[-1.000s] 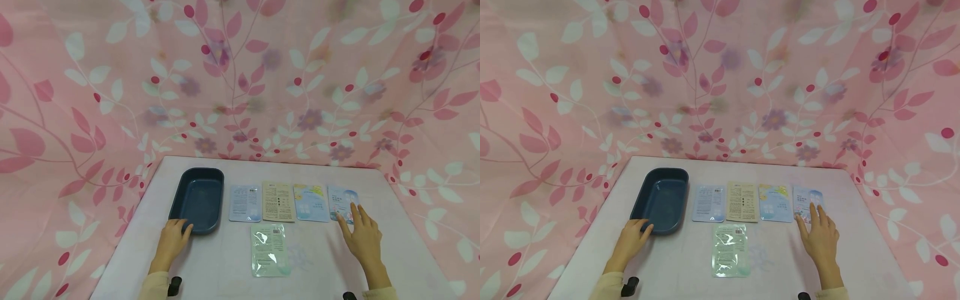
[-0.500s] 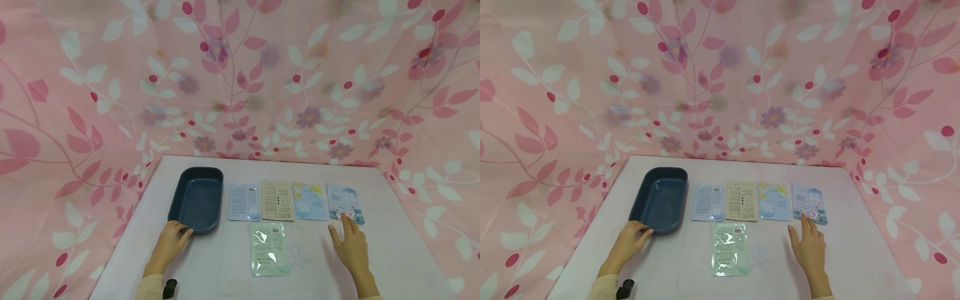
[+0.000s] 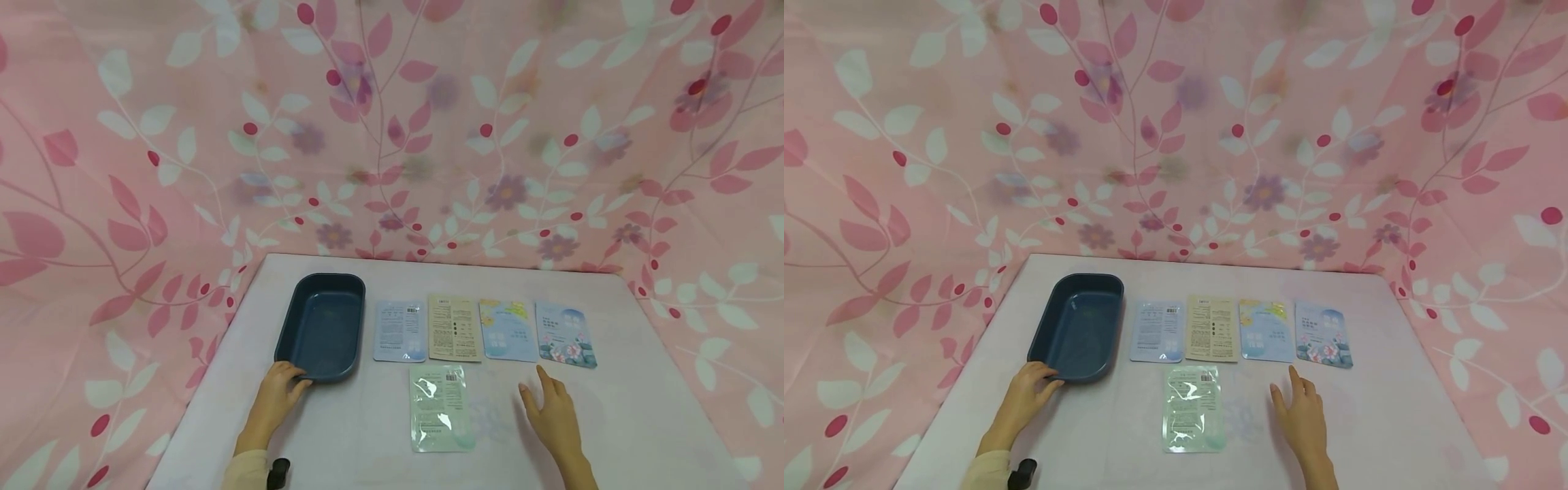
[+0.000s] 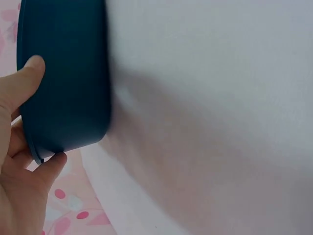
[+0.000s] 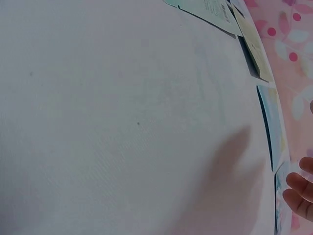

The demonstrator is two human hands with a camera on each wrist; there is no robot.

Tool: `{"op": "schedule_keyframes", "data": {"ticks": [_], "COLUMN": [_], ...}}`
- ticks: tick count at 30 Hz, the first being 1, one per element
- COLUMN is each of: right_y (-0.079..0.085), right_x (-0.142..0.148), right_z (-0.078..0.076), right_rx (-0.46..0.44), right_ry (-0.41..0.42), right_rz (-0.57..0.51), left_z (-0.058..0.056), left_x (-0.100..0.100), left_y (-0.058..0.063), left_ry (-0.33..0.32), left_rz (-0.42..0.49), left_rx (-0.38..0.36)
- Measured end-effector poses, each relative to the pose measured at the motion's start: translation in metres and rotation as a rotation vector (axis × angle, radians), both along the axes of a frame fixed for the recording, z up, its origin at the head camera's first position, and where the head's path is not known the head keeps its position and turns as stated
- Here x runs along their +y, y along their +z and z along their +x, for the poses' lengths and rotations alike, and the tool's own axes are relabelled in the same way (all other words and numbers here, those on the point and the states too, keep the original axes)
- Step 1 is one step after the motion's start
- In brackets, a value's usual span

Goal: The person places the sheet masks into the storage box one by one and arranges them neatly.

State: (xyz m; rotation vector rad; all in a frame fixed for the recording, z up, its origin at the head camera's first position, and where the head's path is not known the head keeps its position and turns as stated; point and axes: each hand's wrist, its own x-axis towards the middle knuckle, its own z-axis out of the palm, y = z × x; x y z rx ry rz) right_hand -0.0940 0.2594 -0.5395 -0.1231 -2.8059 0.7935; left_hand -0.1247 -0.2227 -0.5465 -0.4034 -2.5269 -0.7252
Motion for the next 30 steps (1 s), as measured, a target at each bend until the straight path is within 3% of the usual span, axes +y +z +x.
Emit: {"op": "schedule_keyframes", "data": {"ticks": [7, 12, 17, 23, 30], "right_y": [-0.004, -0.012, -0.020, -0.017, -0.012], "right_x": [-0.016, -0.029, -0.047, -0.068, -0.089], "right_z": [0.001, 0.002, 0.008, 0.015, 0.021], "right_rx": [-0.173, -0.249, -0.283, -0.307, -0.366], "right_ry": [-0.007, 0.011, 0.027, 0.037, 0.055], "right_rz": [-0.052, -0.105, -0.138, -0.149, -0.092], "left_z": [-0.001, -0.001, -0.001, -0.001, 0.000], "left_x": [0.002, 0.003, 0.003, 0.004, 0.004], "left_y": [-0.003, -0.004, -0.007, -0.008, -0.007], "left_ry": [0.030, 0.032, 0.025, 0.019, 0.017], "left_rz": [-0.002, 0.005, 0.012, 0.021, 0.018], "left_rx": [0.016, 0.030, 0.051, 0.077, 0.094]}}
